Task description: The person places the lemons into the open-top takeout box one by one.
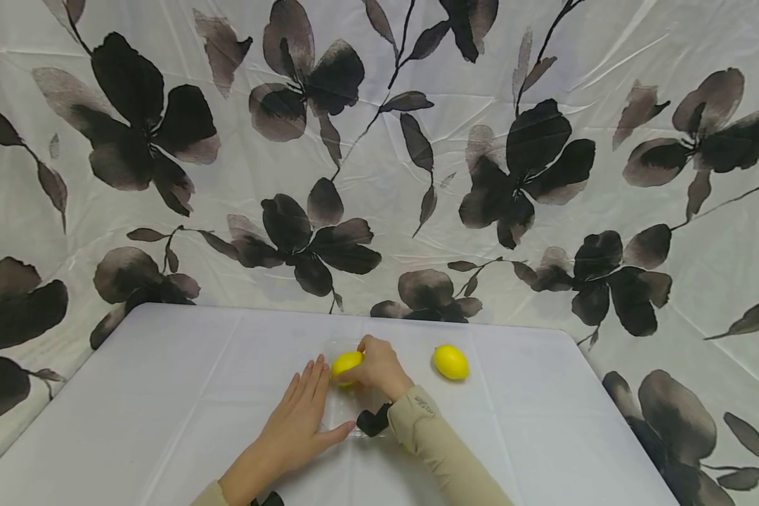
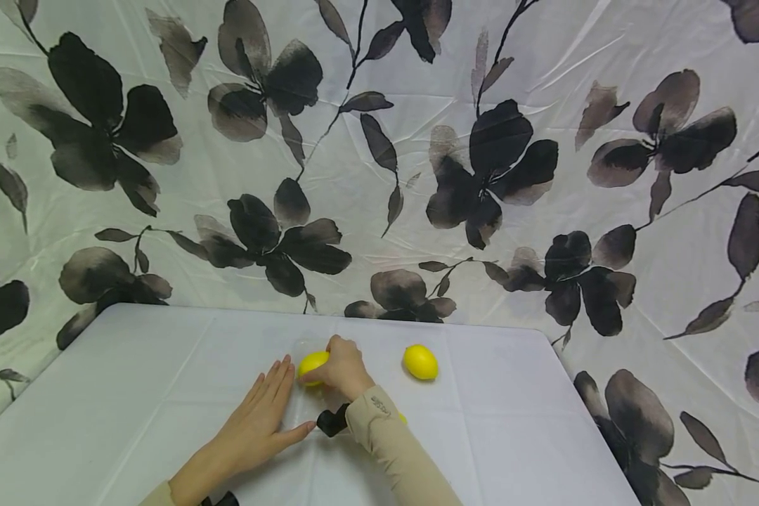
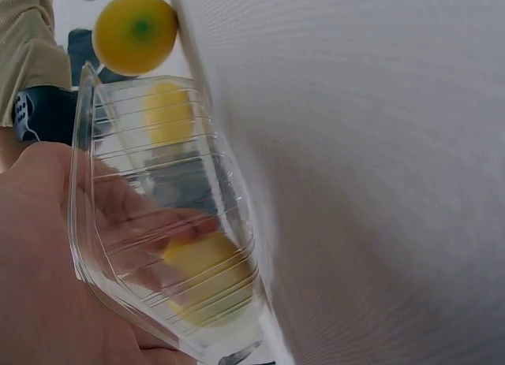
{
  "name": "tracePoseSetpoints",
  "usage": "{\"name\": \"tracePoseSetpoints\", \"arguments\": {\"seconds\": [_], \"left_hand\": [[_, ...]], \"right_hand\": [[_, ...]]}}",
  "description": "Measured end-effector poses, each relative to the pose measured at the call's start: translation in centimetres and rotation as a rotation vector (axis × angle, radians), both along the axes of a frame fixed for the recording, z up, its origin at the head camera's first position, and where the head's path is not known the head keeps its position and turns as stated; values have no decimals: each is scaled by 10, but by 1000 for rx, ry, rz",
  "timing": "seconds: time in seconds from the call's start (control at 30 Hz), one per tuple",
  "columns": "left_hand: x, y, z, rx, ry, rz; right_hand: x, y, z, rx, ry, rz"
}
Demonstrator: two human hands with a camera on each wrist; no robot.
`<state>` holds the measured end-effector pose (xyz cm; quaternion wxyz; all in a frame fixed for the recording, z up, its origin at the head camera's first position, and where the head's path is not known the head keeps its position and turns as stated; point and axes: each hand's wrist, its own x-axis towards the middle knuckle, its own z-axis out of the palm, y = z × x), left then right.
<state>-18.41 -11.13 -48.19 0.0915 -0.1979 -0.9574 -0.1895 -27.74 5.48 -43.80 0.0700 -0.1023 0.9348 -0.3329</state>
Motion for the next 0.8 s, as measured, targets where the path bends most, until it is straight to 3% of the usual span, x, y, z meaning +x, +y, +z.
{"name": "tracePoseSetpoints", "arguments": {"seconds": [0.37,0.8], "left_hand": [[-1,0,0,-9,8,5],[-2,1,0,-5,-10,-1]], "right_hand": [[6,5,13,-22,13,8],[23,13,40,-19,12,105]]}}
